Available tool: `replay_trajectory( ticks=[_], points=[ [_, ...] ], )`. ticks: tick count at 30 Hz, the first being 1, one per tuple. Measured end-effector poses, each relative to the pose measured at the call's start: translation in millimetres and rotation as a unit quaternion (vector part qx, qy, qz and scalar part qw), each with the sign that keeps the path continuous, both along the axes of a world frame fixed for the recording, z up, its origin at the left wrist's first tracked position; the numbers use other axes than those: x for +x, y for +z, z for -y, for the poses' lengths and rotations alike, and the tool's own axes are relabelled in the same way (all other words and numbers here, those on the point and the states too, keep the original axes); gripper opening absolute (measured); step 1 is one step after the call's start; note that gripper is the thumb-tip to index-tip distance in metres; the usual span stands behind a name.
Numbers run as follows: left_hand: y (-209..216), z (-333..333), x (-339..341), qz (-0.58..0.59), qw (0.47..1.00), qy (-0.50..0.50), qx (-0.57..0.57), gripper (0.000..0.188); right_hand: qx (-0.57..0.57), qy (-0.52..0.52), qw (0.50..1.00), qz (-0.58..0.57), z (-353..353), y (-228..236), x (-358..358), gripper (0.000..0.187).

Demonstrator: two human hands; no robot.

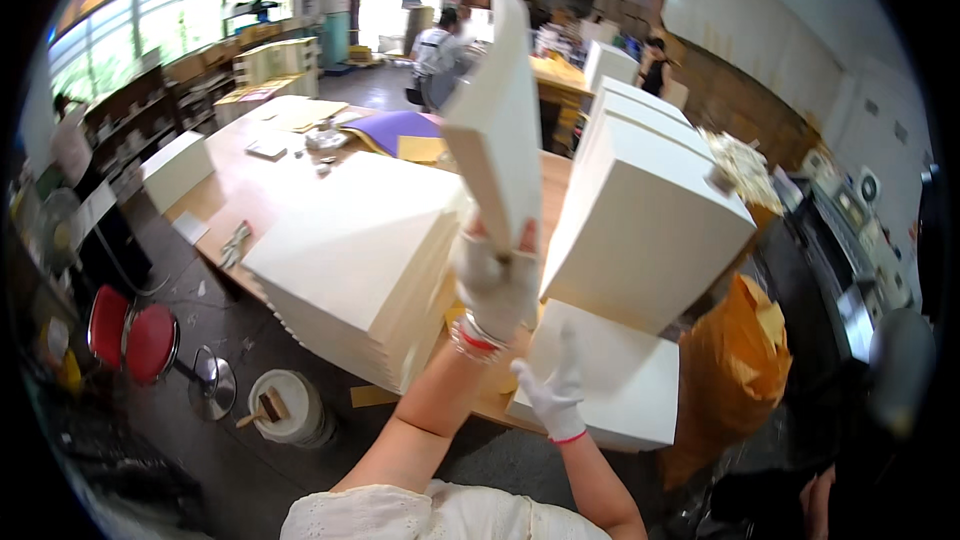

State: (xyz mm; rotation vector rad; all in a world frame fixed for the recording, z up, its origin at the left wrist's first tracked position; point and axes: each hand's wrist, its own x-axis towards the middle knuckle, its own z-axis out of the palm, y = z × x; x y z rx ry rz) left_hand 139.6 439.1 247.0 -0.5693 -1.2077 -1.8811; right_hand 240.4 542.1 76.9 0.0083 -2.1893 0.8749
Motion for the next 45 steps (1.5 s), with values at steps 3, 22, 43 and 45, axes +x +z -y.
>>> replay_trajectory(
  ticks=[3, 22, 43, 45],
  points=[
    [-3, 13, 38, -0.005, 0.987, -0.099, -0.130, 0.054, -0.068, 0.054, 0.969, -0.231, 28, 64, -35, 0.064],
    [25, 224, -10, -0.089, 0.941, 0.082, -0.315, 0.032, -0.558, 0.351, 0.737, 0.150, 159, 106, -124, 0.038],
    [-118, 436, -129, 0.260, 0.902, -0.131, -0.318, 0.038, 0.064, 0.196, 0.971, 0.123, 175, 90, -77, 0.053],
    [-119, 438, -132, 0.266, 0.903, -0.154, -0.302, 0.035, 0.064, 0.198, 0.973, 0.105, 175, 90, -77, 0.050]
  ],
)
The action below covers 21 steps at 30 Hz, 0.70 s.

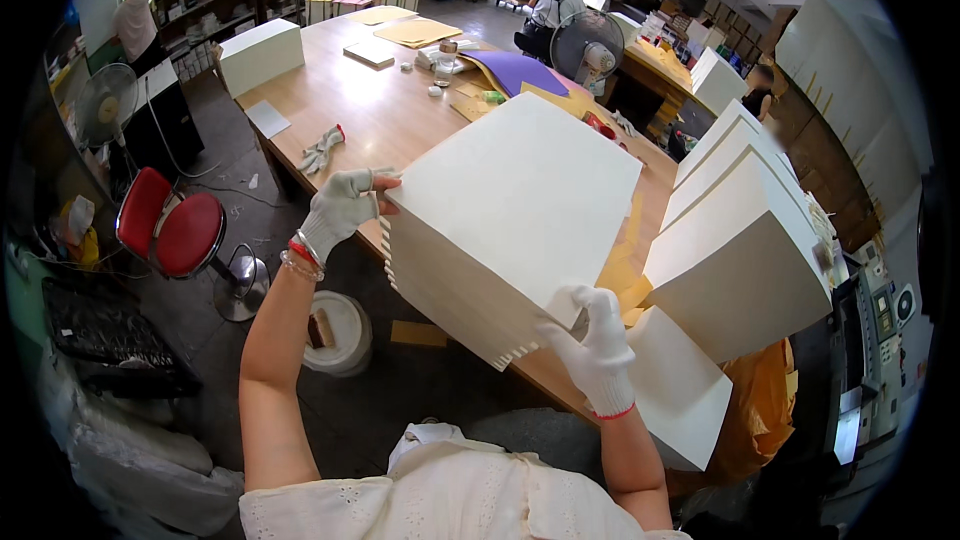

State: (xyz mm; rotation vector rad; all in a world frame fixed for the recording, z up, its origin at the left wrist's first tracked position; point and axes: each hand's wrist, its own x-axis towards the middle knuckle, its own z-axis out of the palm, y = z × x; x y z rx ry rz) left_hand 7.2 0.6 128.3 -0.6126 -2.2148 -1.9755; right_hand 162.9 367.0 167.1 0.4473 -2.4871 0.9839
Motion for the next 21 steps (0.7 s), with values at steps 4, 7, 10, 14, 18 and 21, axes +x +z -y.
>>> replay_trajectory(
  ticks=[4, 7, 10, 14, 18, 21],
  points=[
    [16, 4, -3, 0.038, 0.996, -0.003, -0.084, 0.033, 0.012, -0.010, 1.000, -0.011, 1, -2, 1, 0.049],
    [34, -1, -2, 0.078, 0.992, -0.011, -0.100, 0.032, -0.035, -0.005, 0.999, 0.006, -3, -13, -1, 0.049],
    [26, 1, -3, 0.094, 0.994, -0.044, -0.034, 0.031, -0.061, -0.007, 0.998, 0.008, -4, -19, 0, 0.049],
    [29, 7, -9, 0.102, 0.992, -0.050, -0.057, 0.031, -0.054, -0.015, 0.998, 0.009, 2, -14, 2, 0.049],
    [30, 5, -9, 0.097, 0.992, -0.034, -0.066, 0.032, -0.033, -0.022, 0.999, -0.014, 4, -11, 4, 0.048],
    [23, 2, -2, 0.081, 0.995, -0.029, -0.041, 0.032, -0.028, -0.012, 0.999, -0.041, 4, -11, 4, 0.047]
  ],
)
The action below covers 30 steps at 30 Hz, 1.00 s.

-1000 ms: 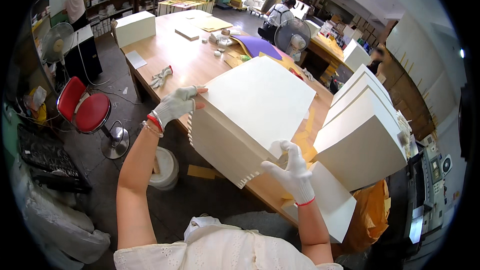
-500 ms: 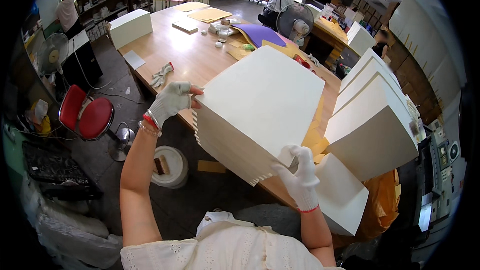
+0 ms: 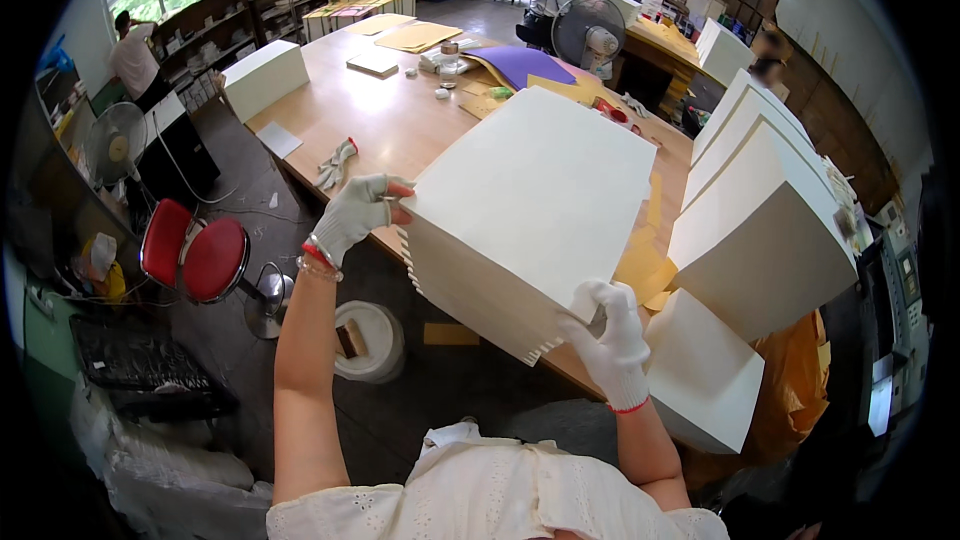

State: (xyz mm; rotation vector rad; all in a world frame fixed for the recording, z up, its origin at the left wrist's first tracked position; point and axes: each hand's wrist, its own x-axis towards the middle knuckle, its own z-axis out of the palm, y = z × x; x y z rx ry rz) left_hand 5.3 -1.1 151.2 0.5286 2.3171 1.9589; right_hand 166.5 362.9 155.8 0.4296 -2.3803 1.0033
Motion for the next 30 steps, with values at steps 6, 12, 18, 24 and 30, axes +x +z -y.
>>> replay_trajectory(
  ticks=[6, 12, 18, 24, 30],
  points=[
    [-13, -2, 1, -0.041, 0.998, 0.013, 0.044, 0.032, -0.020, 0.007, 0.999, 0.044, -3, 2, 3, 0.046],
    [26, -10, 20, -0.040, 0.999, -0.005, -0.006, 0.029, 0.022, -0.009, 1.000, 0.003, -3, 2, 7, 0.050],
    [21, -11, 5, -0.050, 0.990, 0.062, -0.117, 0.031, 0.047, -0.014, 0.996, 0.077, 5, 4, 19, 0.071],
    [19, -31, 14, -0.028, 0.993, 0.111, -0.001, 0.037, 0.006, 0.021, 0.999, 0.032, -8, -11, 18, 0.066],
    [47, -133, 103, -0.391, 0.859, 0.315, -0.099, 0.037, -0.067, 0.058, 0.982, 0.167, -55, -75, 78, 0.067]
  ],
)
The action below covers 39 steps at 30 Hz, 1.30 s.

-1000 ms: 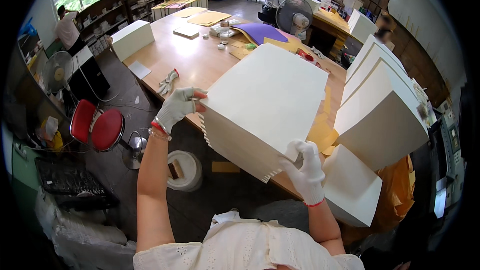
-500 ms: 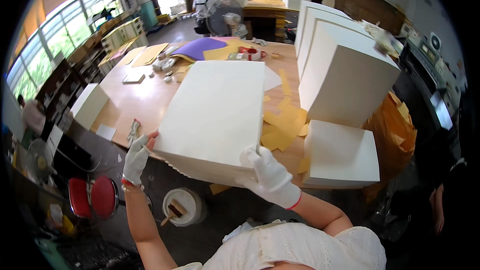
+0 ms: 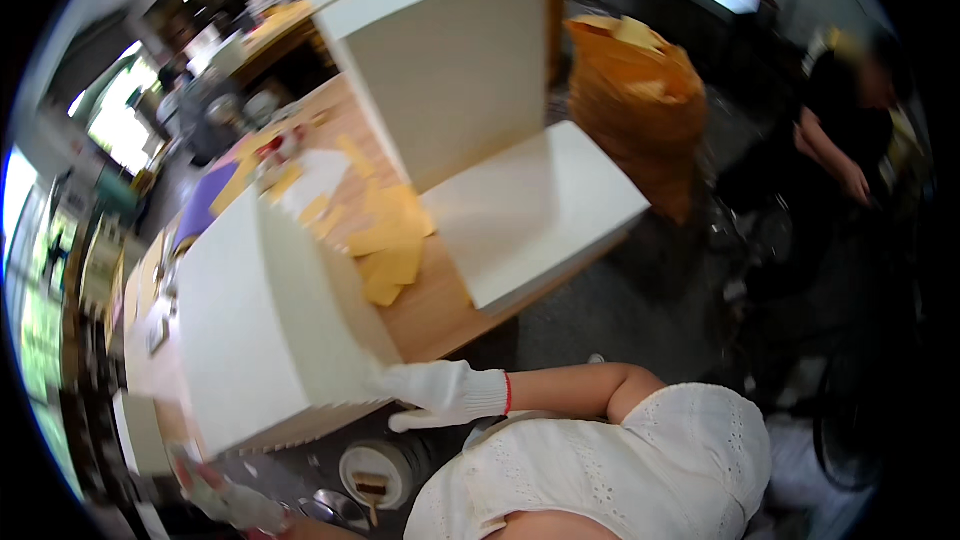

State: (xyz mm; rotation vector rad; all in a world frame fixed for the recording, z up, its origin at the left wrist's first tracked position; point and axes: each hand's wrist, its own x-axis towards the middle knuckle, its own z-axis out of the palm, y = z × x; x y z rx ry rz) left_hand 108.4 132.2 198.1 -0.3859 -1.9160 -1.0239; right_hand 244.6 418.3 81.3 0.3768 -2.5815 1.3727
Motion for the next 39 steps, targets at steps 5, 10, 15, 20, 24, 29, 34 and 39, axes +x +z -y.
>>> replay_trajectory(
  ticks=[5, 10, 15, 20, 24, 29, 34, 39],
  points=[
    [-44, -170, 48, 0.062, 0.880, -0.463, -0.082, 0.031, 0.049, -0.037, 0.988, 0.139, -74, -51, 101, 0.049],
    [-76, -379, 112, 0.214, 0.742, -0.529, -0.352, 0.029, -0.019, -0.172, 0.969, 0.178, -117, -96, 172, 0.049],
    [-156, -509, 184, 0.064, 0.710, -0.548, -0.437, 0.036, -0.133, -0.247, 0.940, 0.193, -171, -125, 237, 0.056],
    [-185, -568, 212, -0.017, 0.686, -0.507, -0.521, 0.047, -0.197, -0.350, 0.903, 0.152, -215, -168, 280, 0.048],
    [-187, -572, 197, 0.068, 0.682, -0.531, -0.498, 0.043, -0.207, -0.357, 0.900, 0.141, -252, -189, 298, 0.048],
    [-178, -573, 188, 0.234, 0.652, -0.545, -0.473, 0.048, -0.184, -0.355, 0.911, 0.098, -279, -184, 295, 0.050],
    [-173, -573, 183, 0.351, 0.616, -0.567, -0.419, 0.055, -0.190, -0.329, 0.923, 0.067, -292, -174, 284, 0.051],
    [-177, -571, 177, 0.289, 0.634, -0.555, -0.454, 0.056, -0.193, -0.322, 0.925, 0.053, -292, -170, 276, 0.052]
  ],
)
